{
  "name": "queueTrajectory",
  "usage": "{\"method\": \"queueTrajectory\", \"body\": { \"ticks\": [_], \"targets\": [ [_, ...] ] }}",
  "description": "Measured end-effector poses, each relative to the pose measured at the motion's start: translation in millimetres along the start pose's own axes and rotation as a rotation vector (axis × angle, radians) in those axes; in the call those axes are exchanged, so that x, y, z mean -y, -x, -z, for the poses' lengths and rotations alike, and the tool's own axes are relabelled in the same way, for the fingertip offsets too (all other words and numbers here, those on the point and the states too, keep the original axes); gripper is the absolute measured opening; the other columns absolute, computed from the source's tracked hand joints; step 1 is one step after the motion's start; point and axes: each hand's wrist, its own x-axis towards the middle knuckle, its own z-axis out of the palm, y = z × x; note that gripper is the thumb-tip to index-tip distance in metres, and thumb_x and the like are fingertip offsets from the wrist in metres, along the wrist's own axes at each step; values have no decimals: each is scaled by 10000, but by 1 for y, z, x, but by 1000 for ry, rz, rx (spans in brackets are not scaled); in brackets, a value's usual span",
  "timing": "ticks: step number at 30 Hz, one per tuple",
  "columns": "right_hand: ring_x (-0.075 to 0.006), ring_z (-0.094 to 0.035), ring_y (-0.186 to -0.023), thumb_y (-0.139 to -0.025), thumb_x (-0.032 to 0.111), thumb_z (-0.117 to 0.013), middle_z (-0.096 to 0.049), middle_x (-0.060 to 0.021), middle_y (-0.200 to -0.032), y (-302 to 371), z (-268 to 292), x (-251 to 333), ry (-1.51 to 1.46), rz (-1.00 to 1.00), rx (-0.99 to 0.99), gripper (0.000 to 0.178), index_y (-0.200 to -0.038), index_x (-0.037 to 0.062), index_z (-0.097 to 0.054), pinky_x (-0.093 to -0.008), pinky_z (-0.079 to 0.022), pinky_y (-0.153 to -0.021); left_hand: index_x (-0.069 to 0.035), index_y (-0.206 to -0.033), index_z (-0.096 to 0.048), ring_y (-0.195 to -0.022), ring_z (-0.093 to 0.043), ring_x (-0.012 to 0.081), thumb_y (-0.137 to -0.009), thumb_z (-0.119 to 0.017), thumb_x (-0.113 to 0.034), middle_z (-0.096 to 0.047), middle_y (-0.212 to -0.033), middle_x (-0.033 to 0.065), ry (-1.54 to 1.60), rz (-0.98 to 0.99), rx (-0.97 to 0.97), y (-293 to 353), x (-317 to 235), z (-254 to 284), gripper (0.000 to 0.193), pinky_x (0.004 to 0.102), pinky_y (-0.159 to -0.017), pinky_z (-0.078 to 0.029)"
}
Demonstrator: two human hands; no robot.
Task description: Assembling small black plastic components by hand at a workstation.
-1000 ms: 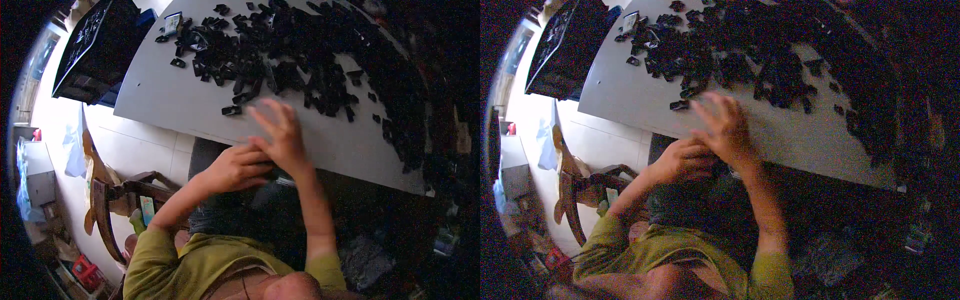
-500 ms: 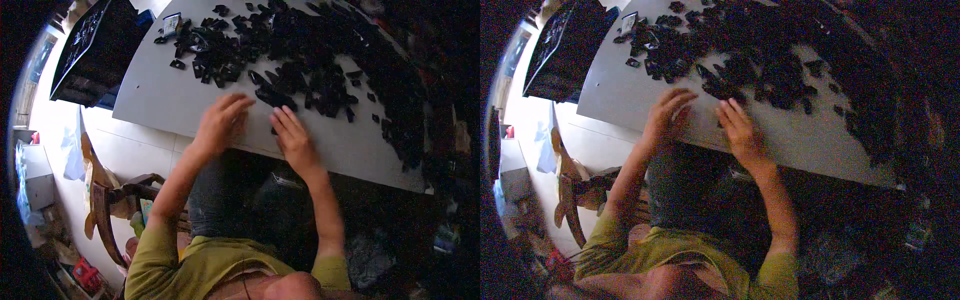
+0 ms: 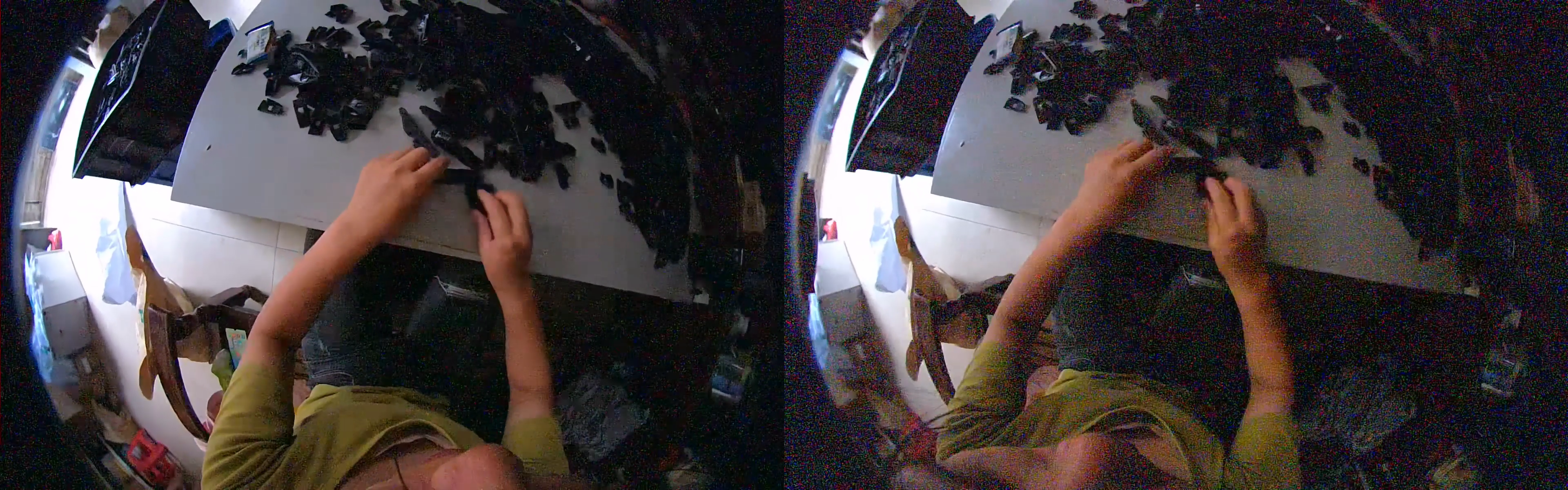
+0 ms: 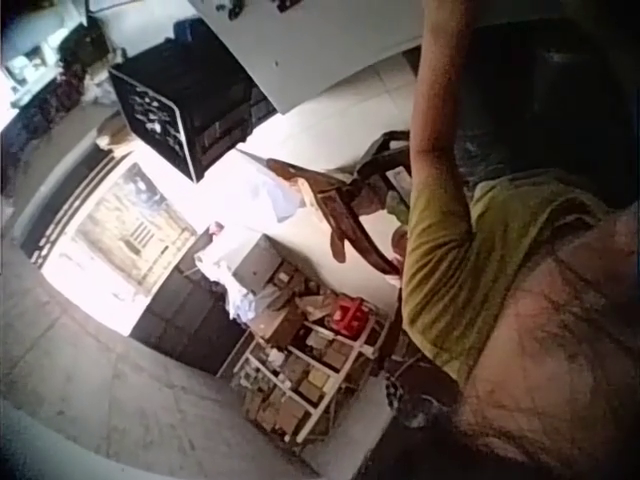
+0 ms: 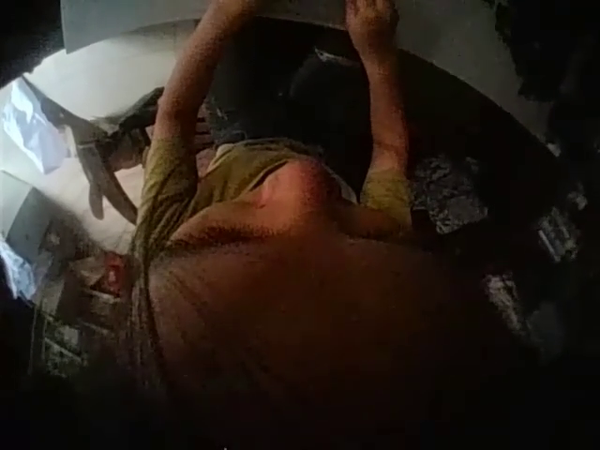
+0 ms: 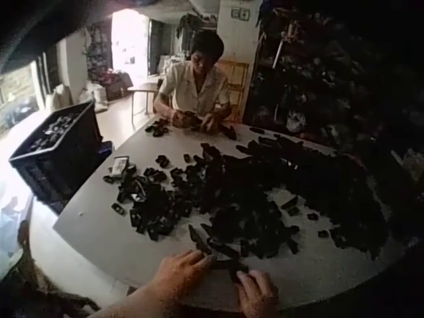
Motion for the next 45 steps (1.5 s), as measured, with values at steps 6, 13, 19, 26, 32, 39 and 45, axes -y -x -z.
{"method": "queueTrajectory", "body": {
  "ticks": [6, 13, 19, 26, 32, 39, 45],
  "targets": [
    [-275, -580, -861, -704, -17, -671, -559, -110, -934, 16, 5, -2, -244, -252, -120, 301, -978, 17, -552, -319, -476, -714, -127, -1083, -575, -717, -604, 258, -745, -603, -171, -600, -819, 46, -6, 58, 112, 7, -11, 5, 342, 370, -601, -498],
    [-275, -594, -808, -698, 59, -696, -575, -113, -912, 16, 13, 3, 85, -143, 19, 280, -940, 19, -561, -346, -474, -685, -93, -1002, -535, -866, -554, 269, -716, -663, -223, -556, -925, 67, -47, 210, 162, 22, -17, 35, 339, 366, -683, -477],
    [-262, -602, -793, -703, 14, -675, -591, -109, -879, -8, 7, 21, -374, -156, 183, 268, -952, 12, -578, -320, -474, -690, -83, -1019, -522, -943, -503, 294, -685, -665, -128, -534, -975, 80, 300, 5, 213, 26, -20, 31, 366, 377, -759, -453],
    [-225, -605, -757, -680, -6, -693, -582, -100, -835, -5, 7, 17, -423, -169, 251, 278, -941, 12, -599, -301, -474, -664, -58, -1024, -527, -933, -523, 325, -678, -635, -6, -563, -964, 119, 500, 99, 258, 35, -13, 25, 367, 392, -789, -451],
    [-206, -579, -700, -644, 16, -730, -582, -85, -813, 0, 11, 12, -415, -123, 295, 253, -875, 3, -630, -303, -459, -630, -14, -940, -545, -909, -558, 349, -652, -655, 22, -587, -962, 145, 628, 224, 242, 36, -3, 31, 309, 373, -777, -466],
    [-219, -561, -701, -621, 45, -752, -560, -78, -802, -10, 4, 22, -376, 40, 263, 251, -850, 5, -659, -314, -453, -620, 6, -852, -562, -909, -578, 325, -651, -681, 7, -600, -958, 141, 787, 117, 320, 34, 1, 23, 234, 366, -782, -471],
    [-238, -552, -729, -720, 34, -655, -526, -84, -863, -21, 11, 6, -81, -44, 178, 274, -993, 59, -648, -323, -457, -624, -49, -1004, -581, -994, -537, 311, -706, -658, -40, -562, -1054, 142, 452, 131, 202, 20, 12, 39, 308, 375, -844, -445]
  ]
}}
